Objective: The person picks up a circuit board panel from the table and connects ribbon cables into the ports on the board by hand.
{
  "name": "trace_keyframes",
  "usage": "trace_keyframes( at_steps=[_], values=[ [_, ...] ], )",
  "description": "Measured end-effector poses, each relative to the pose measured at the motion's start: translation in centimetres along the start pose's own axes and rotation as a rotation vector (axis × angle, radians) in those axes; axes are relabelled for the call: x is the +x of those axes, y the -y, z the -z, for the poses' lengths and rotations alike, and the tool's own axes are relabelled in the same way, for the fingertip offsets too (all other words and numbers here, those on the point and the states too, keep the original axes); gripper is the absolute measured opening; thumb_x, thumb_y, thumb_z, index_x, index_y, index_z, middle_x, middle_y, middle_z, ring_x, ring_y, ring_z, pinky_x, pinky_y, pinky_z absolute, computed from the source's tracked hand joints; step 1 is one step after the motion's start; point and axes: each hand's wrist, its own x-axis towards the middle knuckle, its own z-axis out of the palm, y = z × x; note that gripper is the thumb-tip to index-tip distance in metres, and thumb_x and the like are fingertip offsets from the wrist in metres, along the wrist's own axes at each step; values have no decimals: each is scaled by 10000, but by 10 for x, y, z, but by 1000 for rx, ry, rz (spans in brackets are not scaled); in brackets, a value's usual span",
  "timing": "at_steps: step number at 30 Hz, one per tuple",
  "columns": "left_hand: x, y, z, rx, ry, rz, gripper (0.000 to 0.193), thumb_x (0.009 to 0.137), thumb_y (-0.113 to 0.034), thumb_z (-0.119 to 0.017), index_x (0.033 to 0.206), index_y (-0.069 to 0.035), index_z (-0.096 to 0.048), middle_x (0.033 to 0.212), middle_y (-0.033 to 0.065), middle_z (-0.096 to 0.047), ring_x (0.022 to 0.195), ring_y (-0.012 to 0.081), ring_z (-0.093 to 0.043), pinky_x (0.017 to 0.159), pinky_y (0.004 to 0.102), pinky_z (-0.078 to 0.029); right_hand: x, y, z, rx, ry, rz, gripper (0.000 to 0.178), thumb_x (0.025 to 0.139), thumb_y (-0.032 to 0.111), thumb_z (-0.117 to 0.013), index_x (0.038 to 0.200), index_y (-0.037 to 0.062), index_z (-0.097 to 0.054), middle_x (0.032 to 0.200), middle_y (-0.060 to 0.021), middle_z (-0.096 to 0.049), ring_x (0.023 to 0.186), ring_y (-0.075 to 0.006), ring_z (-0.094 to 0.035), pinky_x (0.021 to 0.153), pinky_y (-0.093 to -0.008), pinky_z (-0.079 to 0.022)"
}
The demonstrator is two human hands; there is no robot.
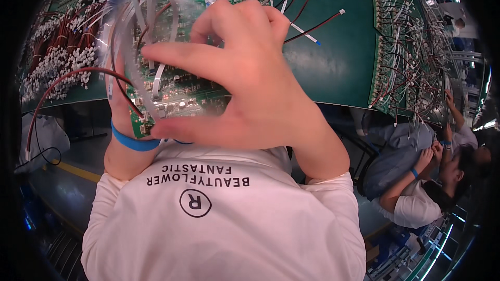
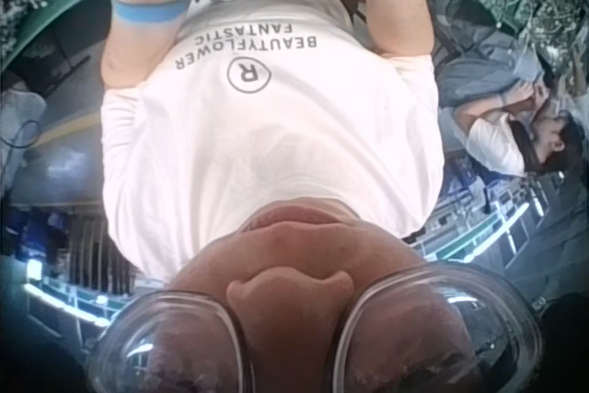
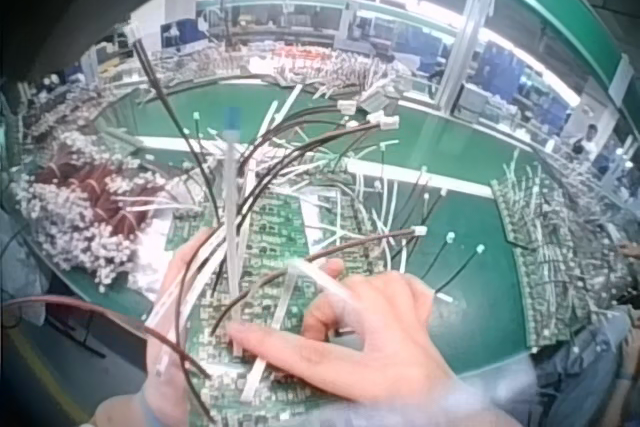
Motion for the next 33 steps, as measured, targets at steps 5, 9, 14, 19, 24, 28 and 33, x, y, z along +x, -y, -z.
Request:
trace_keyframes(
  at_steps=[5,9,14,19,24,28,33],
  values=[
    [5,1,20,-227,243,-78,447,928,-316,-367,1314,-104,-284,1246,171,-457,1090,300,-520,882,428,-477,-10,-9,-4,197,-47,-40,777,463,318,-793,1136,-2,-571,880,-62,-525,877,-201,-480,811,-328,-364],
    [5,4,16,-181,112,-116,510,914,-344,-409,1326,-87,-252,1230,236,-442,1094,350,-506,860,440,-484,-18,-17,-14,455,-154,-34,924,519,183,-816,1278,-66,-351,897,-110,-547,836,-188,-512,779,-298,-411],
    [11,-9,9,138,357,122,772,842,-584,-394,1386,-69,-206,1356,245,-306,1192,347,-414,969,426,-394,-30,-13,-30,689,-358,-103,886,544,148,-814,1257,-34,-322,979,-137,-515,907,-203,-510,817,-348,-415],
    [10,8,9,-187,353,99,800,835,-623,-356,1390,-68,-201,1392,259,-225,1257,340,-325,1040,408,-288,-33,-6,-15,355,-200,-22,465,515,133,-793,925,9,-611,951,-106,-492,790,-197,-452,793,-335,-404],
    [18,-3,-3,-261,69,335,783,845,-627,-311,1386,-70,-206,1389,267,-224,1263,352,-309,1044,411,-271,-20,6,-13,261,-134,41,330,536,122,-783,832,36,-665,810,-61,-511,735,-191,-469,657,-281,-360],
    [21,1,4,-163,83,226,720,870,-576,-292,1373,-65,-228,1360,271,-278,1215,359,-367,1027,415,-299,-18,6,-20,373,-143,62,288,549,33,-746,824,52,-660,721,-30,-543,623,-169,-497,694,-320,-335],
    [20,-1,7,-138,262,212,705,873,-556,-307,1367,-58,-238,1343,263,-311,1163,339,-420,1001,409,-339,-17,7,-15,263,-120,32,225,567,0,-702,771,67,-636,714,-6,-582,645,-181,-530,723,-310,-302]
  ],
)
